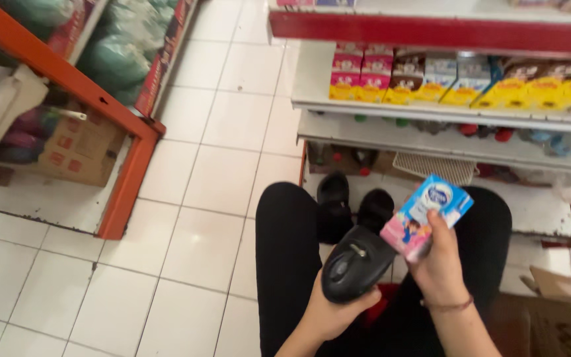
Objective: The person wipes the edges of a refrigerated display shelf with a cloth while sitting on the floor. Then, the person picks up milk cartons from a cardboard box, scans each with a barcode scanner, and places them on the shelf.
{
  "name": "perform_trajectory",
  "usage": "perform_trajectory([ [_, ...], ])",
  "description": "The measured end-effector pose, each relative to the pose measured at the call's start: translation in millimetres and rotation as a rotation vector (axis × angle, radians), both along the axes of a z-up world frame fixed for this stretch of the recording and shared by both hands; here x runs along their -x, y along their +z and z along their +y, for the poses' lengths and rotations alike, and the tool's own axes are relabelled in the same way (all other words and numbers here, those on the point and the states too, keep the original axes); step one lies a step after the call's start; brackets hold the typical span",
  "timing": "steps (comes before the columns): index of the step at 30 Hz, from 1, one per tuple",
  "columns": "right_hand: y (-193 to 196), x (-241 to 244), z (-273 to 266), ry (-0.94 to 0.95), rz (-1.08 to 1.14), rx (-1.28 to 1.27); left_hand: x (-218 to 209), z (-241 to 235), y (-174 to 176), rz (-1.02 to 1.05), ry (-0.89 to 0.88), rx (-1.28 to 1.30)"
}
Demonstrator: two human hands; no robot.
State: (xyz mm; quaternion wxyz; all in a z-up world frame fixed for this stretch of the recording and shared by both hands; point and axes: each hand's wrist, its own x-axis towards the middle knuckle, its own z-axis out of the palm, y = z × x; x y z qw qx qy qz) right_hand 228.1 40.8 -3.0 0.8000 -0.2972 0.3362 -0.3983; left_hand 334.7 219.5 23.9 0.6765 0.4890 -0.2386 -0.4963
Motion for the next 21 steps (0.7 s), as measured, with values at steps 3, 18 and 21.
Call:
perform_trajectory([
  [3,0,-4,0,0.060,-0.064,-0.026,-7,-8,-13,0.321,-0.031,0.017],
  [18,-2,-18,-18,0.338,0.274,0.471,-45,-35,-17,0.017,0.072,0.071],
  [21,24,-30,-31,0.440,0.162,0.601,-61,-54,13,-0.156,0.103,0.152],
])
